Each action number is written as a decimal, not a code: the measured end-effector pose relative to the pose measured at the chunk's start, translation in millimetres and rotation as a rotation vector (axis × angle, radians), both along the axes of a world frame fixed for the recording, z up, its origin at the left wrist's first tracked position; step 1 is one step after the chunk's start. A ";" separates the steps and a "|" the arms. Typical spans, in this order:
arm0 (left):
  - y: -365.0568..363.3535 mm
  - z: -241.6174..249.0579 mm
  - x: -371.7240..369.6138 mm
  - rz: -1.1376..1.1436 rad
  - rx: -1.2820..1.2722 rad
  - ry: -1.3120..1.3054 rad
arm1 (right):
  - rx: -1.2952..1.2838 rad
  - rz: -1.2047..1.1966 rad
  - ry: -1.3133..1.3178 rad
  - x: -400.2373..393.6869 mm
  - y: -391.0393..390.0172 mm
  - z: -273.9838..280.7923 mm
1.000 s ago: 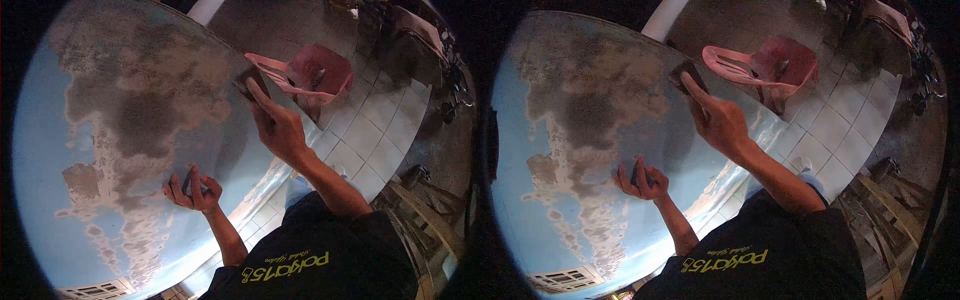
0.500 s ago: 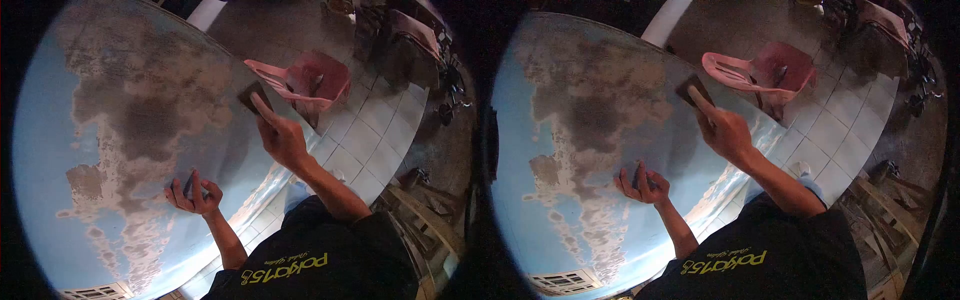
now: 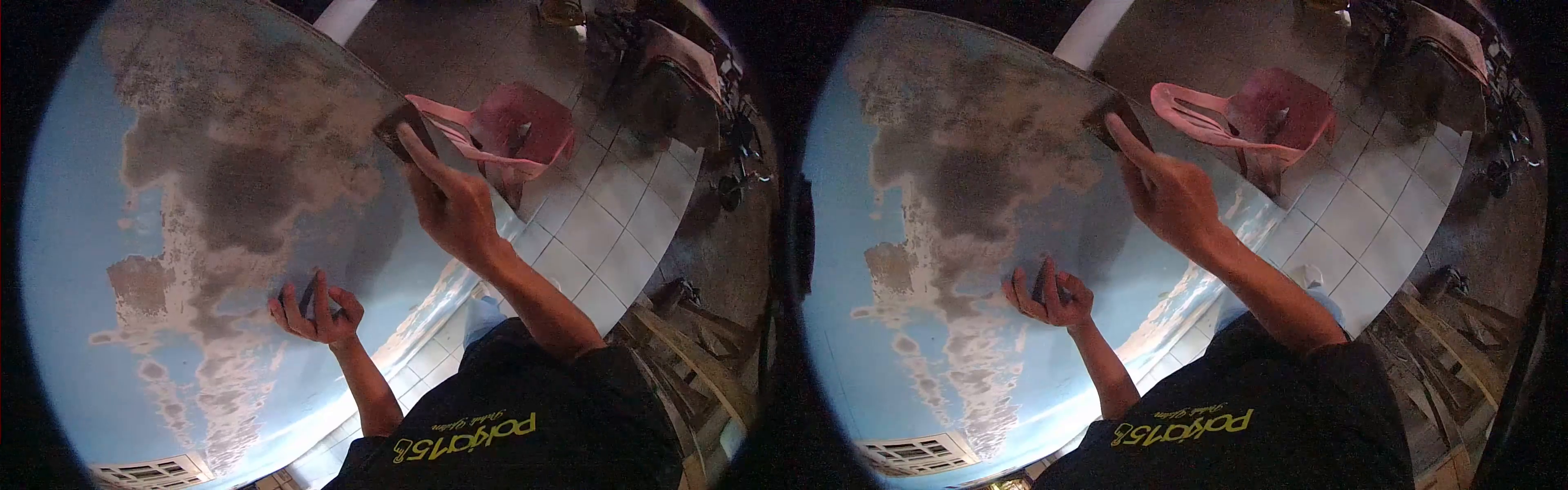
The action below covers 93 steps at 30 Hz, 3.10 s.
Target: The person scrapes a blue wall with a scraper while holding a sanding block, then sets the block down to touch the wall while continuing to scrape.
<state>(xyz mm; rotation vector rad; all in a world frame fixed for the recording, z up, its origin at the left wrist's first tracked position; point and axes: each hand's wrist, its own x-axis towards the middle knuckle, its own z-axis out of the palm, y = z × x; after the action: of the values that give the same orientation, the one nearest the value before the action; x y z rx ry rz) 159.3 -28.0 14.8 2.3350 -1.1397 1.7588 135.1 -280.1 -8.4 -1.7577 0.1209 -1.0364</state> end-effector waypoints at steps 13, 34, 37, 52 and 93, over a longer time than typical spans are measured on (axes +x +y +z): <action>-4.1 2.4 -2.6 0.001 -0.022 -0.001 | -0.003 0.039 0.123 -14.5 5.5 -2.9; 52.4 34.0 -27.2 0.054 -0.059 -0.033 | 0.078 0.019 0.123 -13.3 27.2 -23.3; 65.7 39.5 -24.8 0.103 -0.046 -0.066 | 0.082 -0.015 0.083 -12.7 30.5 -25.7; 66.5 37.3 -15.2 0.026 0.010 -0.108 | 0.061 -0.050 0.158 -19.5 44.4 -42.8; 65.9 37.6 -18.2 0.091 0.050 -0.103 | -0.031 -0.074 0.067 -4.5 23.5 -19.2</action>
<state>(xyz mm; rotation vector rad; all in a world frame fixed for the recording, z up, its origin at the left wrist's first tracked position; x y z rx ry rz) 141.0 37.9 52.5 2.3859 -1.1198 1.9237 130.6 -256.6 -27.6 -1.8278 0.2143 -1.0380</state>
